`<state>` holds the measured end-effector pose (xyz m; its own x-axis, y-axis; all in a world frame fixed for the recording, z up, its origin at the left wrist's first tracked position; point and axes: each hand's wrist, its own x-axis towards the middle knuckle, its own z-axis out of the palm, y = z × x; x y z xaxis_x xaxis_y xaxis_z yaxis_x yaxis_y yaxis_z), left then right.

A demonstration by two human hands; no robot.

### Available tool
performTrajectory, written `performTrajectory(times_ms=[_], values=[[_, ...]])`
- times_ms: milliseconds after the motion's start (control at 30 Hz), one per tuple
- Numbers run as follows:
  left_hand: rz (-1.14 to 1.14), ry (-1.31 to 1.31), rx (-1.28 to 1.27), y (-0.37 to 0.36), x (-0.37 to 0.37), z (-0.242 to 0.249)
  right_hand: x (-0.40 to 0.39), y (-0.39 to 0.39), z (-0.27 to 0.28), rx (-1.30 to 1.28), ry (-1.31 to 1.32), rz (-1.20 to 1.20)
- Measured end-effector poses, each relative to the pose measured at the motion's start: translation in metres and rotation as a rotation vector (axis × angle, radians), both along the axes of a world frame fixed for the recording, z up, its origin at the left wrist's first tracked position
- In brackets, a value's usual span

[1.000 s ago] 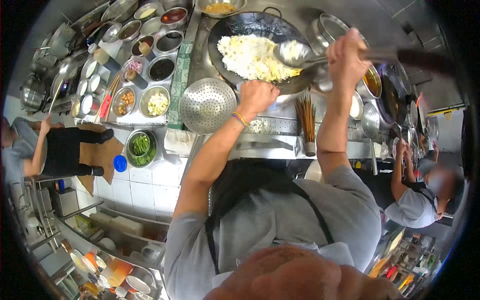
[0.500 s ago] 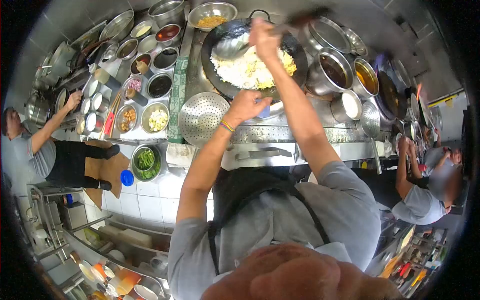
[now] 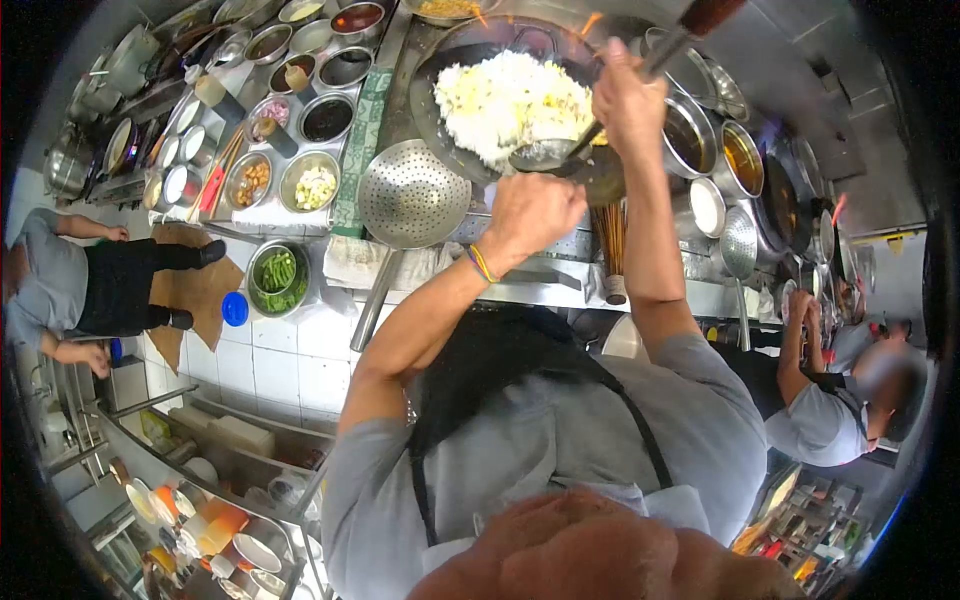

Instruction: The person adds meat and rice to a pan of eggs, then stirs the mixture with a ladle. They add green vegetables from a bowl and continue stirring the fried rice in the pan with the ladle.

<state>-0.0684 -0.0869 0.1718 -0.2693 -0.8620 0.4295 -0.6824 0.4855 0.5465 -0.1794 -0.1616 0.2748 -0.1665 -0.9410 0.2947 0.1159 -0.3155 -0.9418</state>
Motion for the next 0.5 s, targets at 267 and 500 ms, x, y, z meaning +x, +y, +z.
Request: performTrajectory(times_ms=[267,500], values=[[0.017,-0.023,0.005,0.025,0.004,-0.076,-0.009,-0.006,-0.068,-0.208,-0.123,0.135],[0.067,0.039,-0.023,0.037,0.020,-0.016,-0.016,0.016,-0.030,-0.071,-0.086,0.074]])
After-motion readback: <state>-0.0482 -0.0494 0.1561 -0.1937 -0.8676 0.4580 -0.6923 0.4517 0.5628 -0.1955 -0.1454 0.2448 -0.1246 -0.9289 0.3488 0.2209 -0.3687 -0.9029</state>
